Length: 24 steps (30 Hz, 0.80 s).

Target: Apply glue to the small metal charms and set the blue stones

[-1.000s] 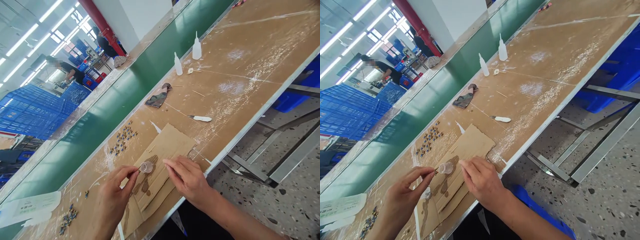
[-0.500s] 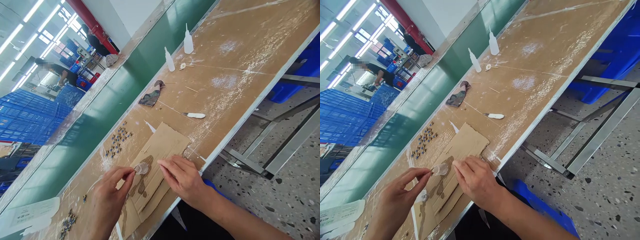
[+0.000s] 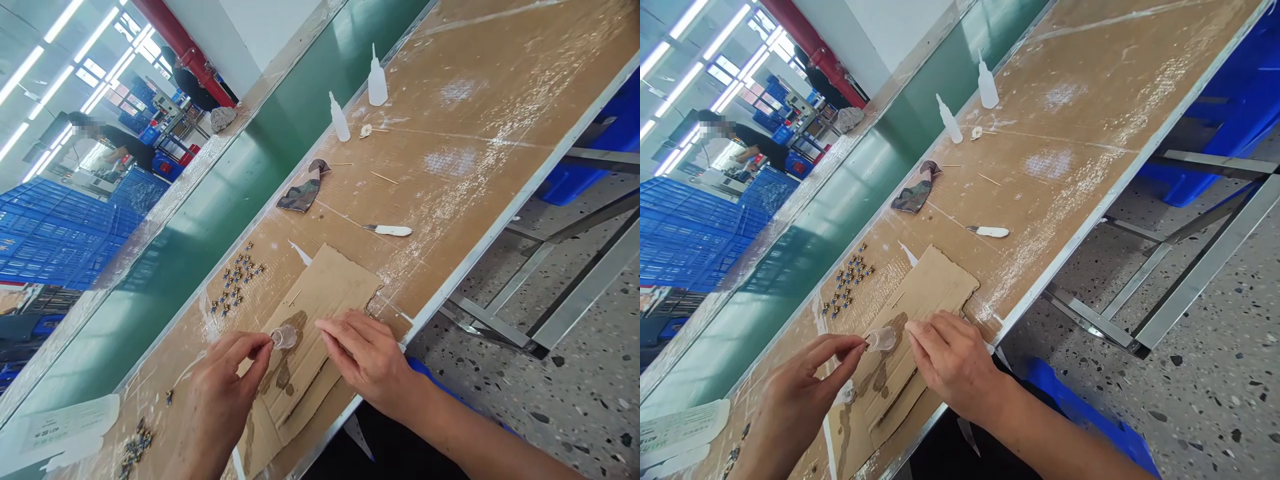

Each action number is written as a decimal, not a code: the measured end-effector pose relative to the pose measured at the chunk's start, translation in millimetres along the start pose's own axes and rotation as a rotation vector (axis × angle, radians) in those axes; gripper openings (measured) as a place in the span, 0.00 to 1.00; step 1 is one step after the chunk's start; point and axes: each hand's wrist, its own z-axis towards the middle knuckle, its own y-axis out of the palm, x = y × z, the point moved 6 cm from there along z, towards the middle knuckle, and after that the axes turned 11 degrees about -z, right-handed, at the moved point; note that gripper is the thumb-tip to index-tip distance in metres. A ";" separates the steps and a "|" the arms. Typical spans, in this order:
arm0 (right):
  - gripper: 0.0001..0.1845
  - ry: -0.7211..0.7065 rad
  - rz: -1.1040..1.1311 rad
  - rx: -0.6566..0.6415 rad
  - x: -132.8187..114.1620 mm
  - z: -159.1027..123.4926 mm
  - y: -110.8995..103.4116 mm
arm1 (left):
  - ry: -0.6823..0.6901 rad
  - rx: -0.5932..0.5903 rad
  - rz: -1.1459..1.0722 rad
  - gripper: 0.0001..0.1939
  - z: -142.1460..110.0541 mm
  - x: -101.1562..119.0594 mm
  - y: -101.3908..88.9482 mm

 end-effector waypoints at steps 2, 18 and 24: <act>0.10 0.003 0.001 -0.001 -0.2 -0.7 -0.2 | -0.007 0.007 -0.009 0.11 -0.3 0.8 -1.1; 0.14 -0.060 -0.022 -0.057 -6.3 -3.9 -3.8 | -1.093 0.661 -0.285 0.27 -195.5 -87.9 -48.1; 0.09 -0.040 -0.149 -0.155 -5.0 -7.8 2.3 | -1.122 0.725 -0.412 0.24 -254.7 -113.7 -13.7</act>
